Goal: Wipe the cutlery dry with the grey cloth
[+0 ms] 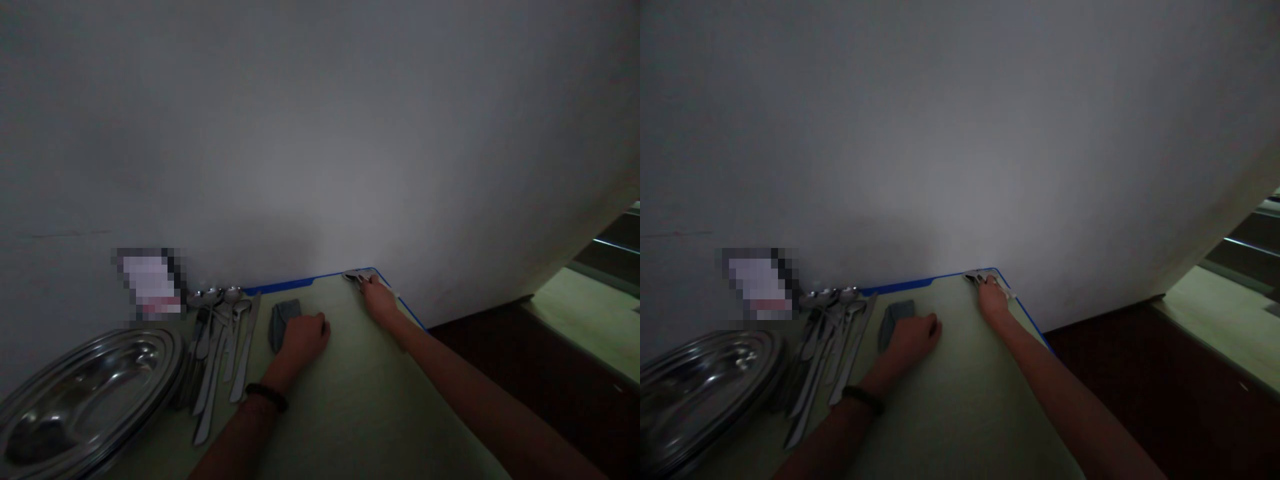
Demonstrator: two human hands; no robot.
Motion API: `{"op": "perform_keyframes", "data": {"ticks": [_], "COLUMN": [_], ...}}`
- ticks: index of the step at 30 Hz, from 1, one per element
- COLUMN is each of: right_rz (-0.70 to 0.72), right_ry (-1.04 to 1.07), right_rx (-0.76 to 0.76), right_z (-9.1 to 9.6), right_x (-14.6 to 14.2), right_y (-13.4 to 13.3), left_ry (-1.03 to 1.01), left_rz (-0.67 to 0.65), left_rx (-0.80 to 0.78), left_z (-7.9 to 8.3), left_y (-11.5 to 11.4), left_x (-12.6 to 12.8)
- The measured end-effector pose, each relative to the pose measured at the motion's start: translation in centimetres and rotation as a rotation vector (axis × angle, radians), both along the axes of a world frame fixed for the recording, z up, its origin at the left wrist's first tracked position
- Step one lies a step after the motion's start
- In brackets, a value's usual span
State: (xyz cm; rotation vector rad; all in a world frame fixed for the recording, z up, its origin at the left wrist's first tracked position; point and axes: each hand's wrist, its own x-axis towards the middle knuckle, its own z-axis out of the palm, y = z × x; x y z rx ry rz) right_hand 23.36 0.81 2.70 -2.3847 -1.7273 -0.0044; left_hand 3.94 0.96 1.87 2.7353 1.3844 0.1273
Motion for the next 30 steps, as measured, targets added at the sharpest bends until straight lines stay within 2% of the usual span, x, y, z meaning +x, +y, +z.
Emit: {"op": "perform_keyframes", "data": {"ticks": [7,16,18,21,23,26,30], "right_rz": [-0.017,-0.004,0.015,0.108,0.210,0.350,0.414], "right_ry": [-0.144,-0.193,-0.209,-0.232,-0.175,0.047,0.338], "right_rx": [-0.041,-0.029,0.010,0.158,0.236,0.242,0.313], "right_z": [0.1,-0.6,-0.5,0.0,0.2,-0.1,-1.9], "right_x": [-0.6,-0.2,-0.2,-1.3,-2.7,-5.4,-9.0], "right_y": [0.1,0.5,0.1,-0.9,-1.7,-2.6,-3.4], "left_ry": [-0.008,-0.023,-0.031,-0.045,-0.059,-0.080,-0.086], "left_rz": [0.002,-0.006,0.000,0.014,0.025,0.018,0.009], "left_rx": [0.031,0.037,0.038,0.051,0.069,0.111,0.201], "left_z": [0.0,-0.3,-0.4,-0.6,-0.5,0.2,1.4], "left_y": [0.0,0.4,0.4,0.2,-0.1,-0.8,-2.3], "left_x": [-0.2,-0.2,-0.2,-0.1,-0.1,-0.8,-4.0]}}
